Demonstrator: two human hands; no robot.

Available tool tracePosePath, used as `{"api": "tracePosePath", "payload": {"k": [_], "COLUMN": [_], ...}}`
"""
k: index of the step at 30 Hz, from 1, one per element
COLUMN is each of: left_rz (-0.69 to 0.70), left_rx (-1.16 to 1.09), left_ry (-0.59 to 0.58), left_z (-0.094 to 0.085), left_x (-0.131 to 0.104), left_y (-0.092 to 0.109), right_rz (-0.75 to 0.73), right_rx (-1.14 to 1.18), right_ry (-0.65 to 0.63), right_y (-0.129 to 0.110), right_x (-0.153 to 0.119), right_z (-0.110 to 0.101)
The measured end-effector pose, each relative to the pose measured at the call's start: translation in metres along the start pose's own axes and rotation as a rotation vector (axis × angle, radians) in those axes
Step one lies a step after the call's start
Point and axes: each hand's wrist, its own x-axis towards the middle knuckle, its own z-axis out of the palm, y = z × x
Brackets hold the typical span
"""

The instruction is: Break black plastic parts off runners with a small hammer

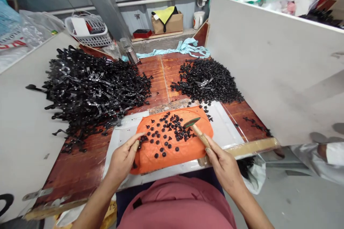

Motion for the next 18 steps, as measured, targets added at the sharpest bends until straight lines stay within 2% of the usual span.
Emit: {"api": "tracePosePath", "payload": {"k": [3, 7, 13, 18], "left_rz": [0.065, 0.048, 0.028, 0.035], "left_rx": [0.127, 0.292, 0.196, 0.253], "left_ry": [-0.029, -0.101, -0.069, -0.050], "left_z": [0.004, 0.006, 0.006, 0.007], "left_x": [-0.001, -0.001, 0.001, 0.003], "left_y": [-0.007, -0.008, 0.004, 0.008], "right_rz": [0.019, 0.042, 0.042, 0.026], "right_rx": [0.017, 0.001, -0.055, -0.058], "right_ry": [0.041, 0.019, -0.004, -0.009], "right_y": [0.003, 0.003, 0.003, 0.004], "right_x": [0.001, 0.004, 0.004, 0.004], "right_z": [0.000, 0.001, 0.001, 0.001]}}
